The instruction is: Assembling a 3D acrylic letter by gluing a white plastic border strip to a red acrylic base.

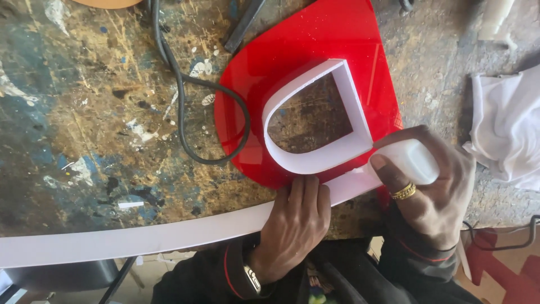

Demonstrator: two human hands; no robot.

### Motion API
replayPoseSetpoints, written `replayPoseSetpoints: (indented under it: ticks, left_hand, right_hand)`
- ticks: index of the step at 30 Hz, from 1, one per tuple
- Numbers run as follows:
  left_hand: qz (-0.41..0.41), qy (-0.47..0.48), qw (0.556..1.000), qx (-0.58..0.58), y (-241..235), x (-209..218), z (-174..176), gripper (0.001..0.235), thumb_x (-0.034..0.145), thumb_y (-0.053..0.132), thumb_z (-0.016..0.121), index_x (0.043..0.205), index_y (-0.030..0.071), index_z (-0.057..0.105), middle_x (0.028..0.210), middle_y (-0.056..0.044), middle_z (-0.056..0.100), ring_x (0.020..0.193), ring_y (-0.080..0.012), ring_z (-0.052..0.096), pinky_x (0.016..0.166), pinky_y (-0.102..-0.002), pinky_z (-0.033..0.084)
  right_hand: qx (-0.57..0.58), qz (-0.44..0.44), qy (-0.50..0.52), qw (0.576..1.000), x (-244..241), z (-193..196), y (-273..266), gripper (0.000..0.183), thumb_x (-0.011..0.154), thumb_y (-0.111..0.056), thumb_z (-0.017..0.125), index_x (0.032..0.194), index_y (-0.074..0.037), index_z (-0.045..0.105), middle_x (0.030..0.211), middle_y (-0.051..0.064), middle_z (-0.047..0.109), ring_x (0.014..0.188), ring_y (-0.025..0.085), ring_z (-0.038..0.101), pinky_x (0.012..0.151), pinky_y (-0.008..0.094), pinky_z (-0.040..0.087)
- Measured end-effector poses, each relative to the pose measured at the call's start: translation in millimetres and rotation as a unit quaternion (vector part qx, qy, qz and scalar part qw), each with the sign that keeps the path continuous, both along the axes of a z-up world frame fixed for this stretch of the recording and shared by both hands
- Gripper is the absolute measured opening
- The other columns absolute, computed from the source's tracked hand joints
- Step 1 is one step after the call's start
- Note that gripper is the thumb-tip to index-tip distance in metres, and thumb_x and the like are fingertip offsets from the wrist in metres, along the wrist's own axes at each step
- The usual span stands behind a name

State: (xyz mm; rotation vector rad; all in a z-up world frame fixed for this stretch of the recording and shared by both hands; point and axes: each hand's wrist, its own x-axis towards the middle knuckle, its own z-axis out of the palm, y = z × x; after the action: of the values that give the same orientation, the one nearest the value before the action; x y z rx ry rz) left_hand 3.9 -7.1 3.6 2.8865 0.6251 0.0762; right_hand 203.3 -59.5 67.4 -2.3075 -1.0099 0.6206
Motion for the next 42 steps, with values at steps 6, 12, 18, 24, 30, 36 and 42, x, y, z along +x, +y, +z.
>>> replayPoseSetpoints:
  ticks: [6,12,18,24,30,36,42]
  left_hand:
    - [0.002,0.0,1.0,0.014,0,0,2,0.018,0.112,0.016,0.069,0.095,0.017,0.061,0.095,-0.004,0.064,0.088,-0.0189,0.064,0.073,-0.032,0.058]
    - [0.005,-0.003,1.0,0.018,1,0,1,0.023,0.11,0.012,0.066,0.09,0.018,0.057,0.089,-0.002,0.059,0.082,-0.0175,0.058,0.068,-0.031,0.054]
    - [-0.003,0.005,1.0,0.011,1,0,1,0.019,0.111,0.015,0.069,0.094,0.017,0.061,0.093,-0.003,0.064,0.086,-0.0177,0.062,0.072,-0.031,0.056]
    - [-0.001,-0.001,1.0,0.013,0,0,1,0.018,0.109,0.013,0.068,0.093,0.018,0.06,0.093,-0.003,0.064,0.086,-0.0189,0.062,0.074,-0.032,0.057]
    - [0.005,0.003,1.0,0.005,-4,-2,-3,0.016,0.108,0.018,0.073,0.096,0.017,0.062,0.094,-0.005,0.065,0.085,-0.0194,0.063,0.072,-0.033,0.056]
    - [0.0,0.011,1.0,0.0,-5,-2,-2,0.018,0.108,0.02,0.076,0.098,0.017,0.061,0.096,-0.005,0.066,0.088,-0.0196,0.064,0.074,-0.033,0.058]
    - [0.008,0.003,1.0,0.006,-2,-1,-1,0.021,0.108,0.016,0.074,0.093,0.018,0.06,0.09,-0.003,0.062,0.083,-0.019,0.06,0.071,-0.033,0.054]
  right_hand:
    - [-0.008,-0.059,0.07,0.996,-2,5,3,0.027,0.096,-0.032,0.073,0.103,-0.006,0.077,0.08,0.003,0.07,0.066,0.017,0.058,0.065,0.028,0.041]
    - [0.0,-0.08,0.082,0.993,-6,4,6,0.023,0.095,-0.026,0.074,0.102,-0.004,0.075,0.086,0.004,0.072,0.071,0.018,0.062,0.069,0.028,0.045]
    - [-0.019,-0.108,0.095,0.989,-12,6,4,0.033,0.097,-0.035,0.077,0.11,-0.005,0.069,0.089,0.002,0.071,0.076,0.015,0.062,0.073,0.028,0.047]
    - [0.01,-0.083,0.13,0.988,-13,1,-3,0.032,0.097,-0.036,0.075,0.111,-0.008,0.069,0.085,0.0,0.073,0.064,0.012,0.063,0.057,0.025,0.045]
    - [-0.035,0.001,0.069,0.997,-12,1,-7,0.03,0.097,-0.04,0.075,0.109,-0.013,0.072,0.076,-0.003,0.074,0.054,0.012,0.063,0.053,0.029,0.049]
    - [-0.042,-0.002,0.039,0.998,-11,0,-8,0.035,0.096,-0.041,0.077,0.111,-0.01,0.072,0.08,-0.001,0.075,0.058,0.015,0.066,0.056,0.031,0.05]
    - [-0.052,0.027,0.066,0.996,-8,0,-8,0.04,0.095,-0.046,0.076,0.115,-0.011,0.071,0.078,0.002,0.079,0.056,0.016,0.074,0.05,0.031,0.058]
